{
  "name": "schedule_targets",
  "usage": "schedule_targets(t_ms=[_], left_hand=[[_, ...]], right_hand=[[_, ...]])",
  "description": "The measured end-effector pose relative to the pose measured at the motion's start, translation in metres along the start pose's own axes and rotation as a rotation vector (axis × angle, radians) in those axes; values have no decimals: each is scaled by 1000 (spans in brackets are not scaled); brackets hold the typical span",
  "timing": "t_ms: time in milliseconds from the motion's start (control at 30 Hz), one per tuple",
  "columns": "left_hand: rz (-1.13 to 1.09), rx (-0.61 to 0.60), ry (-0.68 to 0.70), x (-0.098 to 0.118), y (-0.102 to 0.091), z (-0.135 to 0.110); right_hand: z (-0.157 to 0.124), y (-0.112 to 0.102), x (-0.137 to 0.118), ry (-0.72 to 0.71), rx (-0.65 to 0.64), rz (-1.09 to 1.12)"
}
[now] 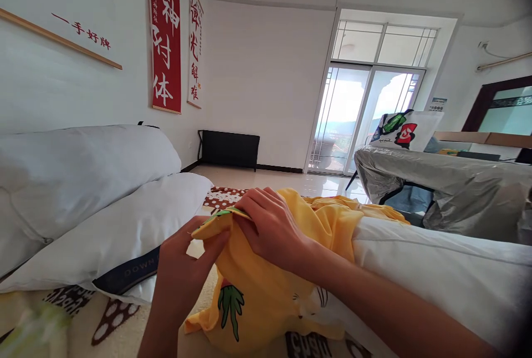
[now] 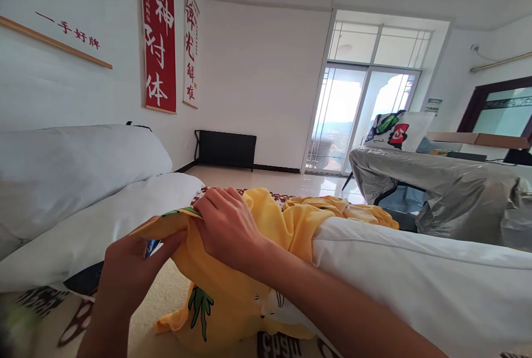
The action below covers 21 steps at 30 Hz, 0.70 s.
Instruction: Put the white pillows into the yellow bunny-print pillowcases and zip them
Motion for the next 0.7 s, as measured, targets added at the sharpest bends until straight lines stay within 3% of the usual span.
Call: schedule_targets(t_ms=[67, 200, 433, 567, 700], left_hand=[[37, 39, 31, 6, -1, -1], [-40, 81, -52, 5, 2, -4], [-248, 34, -129, 5, 17, -4], [-229, 33, -129, -10, 14, 2], [-128, 162, -178, -26, -1, 6]], right_hand=[[-1, 0, -5, -25, -2, -27], [-3, 1, -11, -48, -2, -70], [0, 1, -11, -55, -26, -73], [6, 7, 3, 19, -277, 22], [5, 7, 40, 118, -539, 45]])
Point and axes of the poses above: each hand's wrist, its own z-axis towards the middle knuckle, its own y-axis out of the palm, x = y × z, the point moved 9 cm from there along z, towards the middle knuckle, and after that the axes turned 3 degrees about y, right-handed, at the moved point
